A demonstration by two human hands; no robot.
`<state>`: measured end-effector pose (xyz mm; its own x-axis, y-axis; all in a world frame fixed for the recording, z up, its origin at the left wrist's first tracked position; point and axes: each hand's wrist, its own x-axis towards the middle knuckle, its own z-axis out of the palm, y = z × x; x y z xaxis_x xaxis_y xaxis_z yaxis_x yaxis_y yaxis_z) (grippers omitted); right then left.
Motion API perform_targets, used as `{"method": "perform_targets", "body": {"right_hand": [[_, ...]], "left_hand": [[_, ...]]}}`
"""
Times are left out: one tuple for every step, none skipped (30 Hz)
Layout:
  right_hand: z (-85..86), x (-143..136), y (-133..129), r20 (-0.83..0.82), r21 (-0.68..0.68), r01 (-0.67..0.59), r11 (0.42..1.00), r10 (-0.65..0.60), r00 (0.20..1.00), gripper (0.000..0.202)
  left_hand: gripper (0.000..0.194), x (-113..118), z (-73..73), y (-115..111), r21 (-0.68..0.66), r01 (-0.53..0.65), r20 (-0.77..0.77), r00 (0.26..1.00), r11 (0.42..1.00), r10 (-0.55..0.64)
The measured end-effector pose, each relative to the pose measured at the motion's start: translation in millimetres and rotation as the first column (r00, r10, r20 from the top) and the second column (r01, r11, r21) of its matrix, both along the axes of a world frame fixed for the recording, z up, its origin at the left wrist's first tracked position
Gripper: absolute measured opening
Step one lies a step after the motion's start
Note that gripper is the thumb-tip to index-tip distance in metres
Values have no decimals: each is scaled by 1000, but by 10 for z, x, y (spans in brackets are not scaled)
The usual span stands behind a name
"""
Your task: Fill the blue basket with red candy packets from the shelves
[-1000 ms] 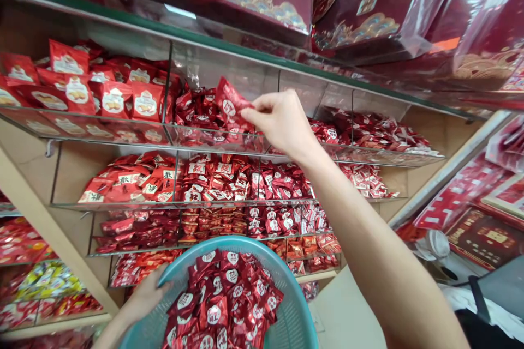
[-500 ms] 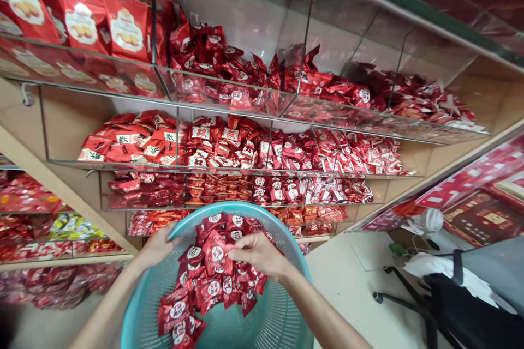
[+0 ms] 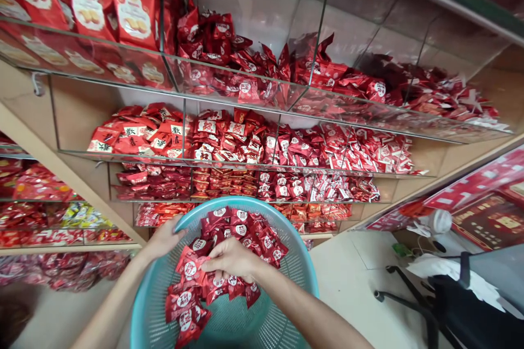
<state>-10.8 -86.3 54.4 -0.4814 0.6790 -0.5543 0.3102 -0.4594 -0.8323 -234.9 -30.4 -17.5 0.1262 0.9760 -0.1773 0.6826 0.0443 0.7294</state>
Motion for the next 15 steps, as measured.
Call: {"method": "perform_targets", "body": {"right_hand": [[-19,-44,-3,-2,-26,-15,1000,15,1000,32],[-34,-80,-6,-5,-54,-32,998,32,999,32],[-47,-110,-10,-9,-80,-50,996,49,999,32],[-57,-133,-14,-12,-102,-64,993,63,998,32],[-66,-153,-17,-11,-114,-72,991,71,997,32],[-76,-169,-19,-7,-119,-74,990,73,997,32],[-86,-184,-19,-1,-118,-71,990,72,997,32],[-97,-198,-17,3,-113,-65,992,65,998,32],[-109,-209,-12,2,-104,-56,993,57,998,31],[-120,-217,-3,-2,-92,-45,995,45,999,31],[-131,-221,10,-9,-74,-37,997,37,999,31],[-140,-221,26,-19,-53,-31,998,30,999,31],[-149,-215,46,-28,-28,-31,999,30,999,32],[-156,-206,68,-33,-1,-40,999,40,999,33],[-163,-194,92,-33,24,-57,998,58,998,35]], "left_hand": [[29,-1,-2,-2,0,2,7,1000,1000,-2],[29,-2,-3,-3,-1,5,14,1000,1000,-5],[29,-2,-3,-4,-2,9,21,1000,1000,-9],[30,-1,-2,-6,-1,12,26,1000,1000,-11],[29,1,-1,-8,1,12,27,1000,1000,-12],[29,3,1,-10,4,10,25,1000,1000,-10],[28,6,4,-13,8,6,20,1000,1000,-6],[27,8,6,-16,12,1,14,1000,1000,-2],[26,10,8,-20,17,-1,9,1000,1000,1],[25,12,10,-23,20,-2,7,1000,1000,2],[24,13,11,-25,22,-1,10,1000,1000,1],[24,14,11,-27,24,-1,19,1000,1000,0],[23,15,12,-29,26,-1,28,1000,1000,1],[23,16,13,-29,26,-4,33,999,1000,3],[22,17,14,-30,27,-8,34,999,1000,7]]}}
